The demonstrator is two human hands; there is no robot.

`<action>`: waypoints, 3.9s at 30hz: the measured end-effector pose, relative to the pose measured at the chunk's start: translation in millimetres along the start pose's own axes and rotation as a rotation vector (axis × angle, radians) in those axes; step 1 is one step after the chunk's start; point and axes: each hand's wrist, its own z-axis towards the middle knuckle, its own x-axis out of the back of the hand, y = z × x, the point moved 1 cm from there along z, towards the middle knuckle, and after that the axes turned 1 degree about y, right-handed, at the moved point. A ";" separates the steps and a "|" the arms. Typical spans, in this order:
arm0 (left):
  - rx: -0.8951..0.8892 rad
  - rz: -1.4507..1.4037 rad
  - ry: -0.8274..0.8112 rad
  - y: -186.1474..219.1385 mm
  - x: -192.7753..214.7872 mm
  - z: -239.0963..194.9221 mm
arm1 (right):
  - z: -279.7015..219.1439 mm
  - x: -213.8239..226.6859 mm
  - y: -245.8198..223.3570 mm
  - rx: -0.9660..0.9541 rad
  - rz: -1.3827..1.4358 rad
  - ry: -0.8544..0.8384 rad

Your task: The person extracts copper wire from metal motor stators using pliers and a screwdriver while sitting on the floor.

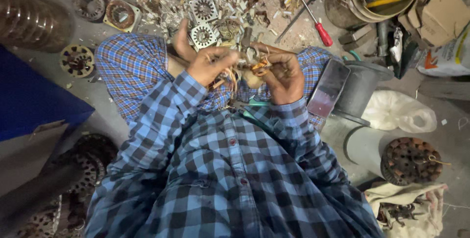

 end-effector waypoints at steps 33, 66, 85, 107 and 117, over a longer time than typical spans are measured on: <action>-0.472 0.443 0.097 62.2 -19.5 -21.3 | -8.6 30.4 -19.2 0.166 -1.030 -0.546; -0.674 1.044 0.259 141.8 23.4 -1.9 | -11.1 69.8 -97.6 -0.456 -1.849 -0.775; -0.762 1.324 0.234 157.4 -1.8 2.4 | 22.0 -23.5 -140.8 0.364 -1.843 -0.179; -0.674 0.563 0.160 124.0 -11.4 15.3 | 2.5 18.6 -84.8 -0.038 -0.703 -0.261; -0.696 0.845 0.159 134.8 -7.2 10.5 | 20.2 2.5 -130.8 0.183 -1.648 -0.252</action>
